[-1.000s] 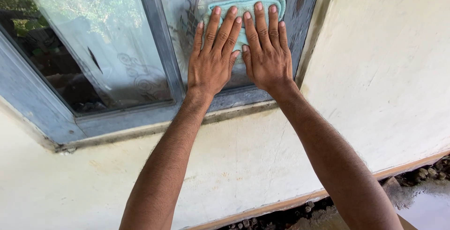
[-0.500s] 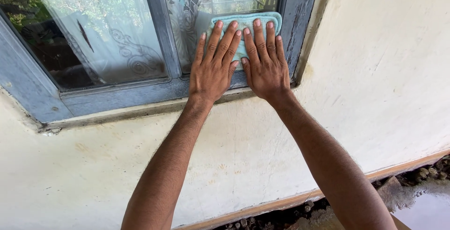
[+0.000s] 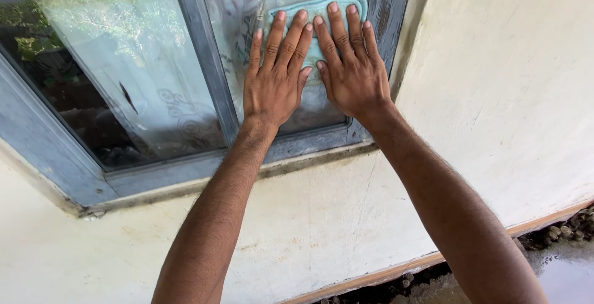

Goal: Spraying cleaning liquid on a window and wiping it with a cloth

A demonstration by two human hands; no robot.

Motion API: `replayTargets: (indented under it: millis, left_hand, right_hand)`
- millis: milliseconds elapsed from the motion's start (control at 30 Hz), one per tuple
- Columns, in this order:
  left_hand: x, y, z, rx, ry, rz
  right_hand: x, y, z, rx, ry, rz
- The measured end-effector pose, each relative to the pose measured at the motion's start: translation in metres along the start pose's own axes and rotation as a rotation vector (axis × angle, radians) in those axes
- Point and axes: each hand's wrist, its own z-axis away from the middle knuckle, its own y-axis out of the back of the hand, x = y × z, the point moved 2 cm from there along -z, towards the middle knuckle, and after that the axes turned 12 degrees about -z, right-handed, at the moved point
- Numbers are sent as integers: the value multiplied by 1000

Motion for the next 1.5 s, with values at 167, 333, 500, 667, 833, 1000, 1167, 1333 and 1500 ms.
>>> replayTargets:
  millis: [167, 333, 500, 667, 833, 1000, 1167, 1333, 1500]
  left_hand:
    - [-18, 12, -29, -26, -18, 24]
    - [-20, 14, -33, -13, -31, -2]
    - [-14, 10, -24, 20, 10, -119]
    - [-4, 0, -3, 12, 7, -143]
    - [12, -10, 31, 29, 12, -191]
    - [28, -23, 62, 24, 5, -158]
    - [43, -34, 84, 7, -1, -178]
    - [46, -42, 87, -4, -16, -222]
    - [34, -36, 67, 65, -8, -85]
  right_hand:
    - [10, 13, -27, 21, -11, 22]
    - [9, 10, -28, 53, -45, 37]
    - [5, 1, -20, 77, -103, 14]
    - [-5, -13, 1, 84, -117, 11]
    - [-20, -31, 33, 82, -120, 29]
    - [-31, -47, 61, 86, -94, 2]
    - [-38, -59, 84, 78, -80, -12]
    - [-39, -64, 89, 86, -70, -3]
    - [-28, -61, 70, 135, -71, -54]
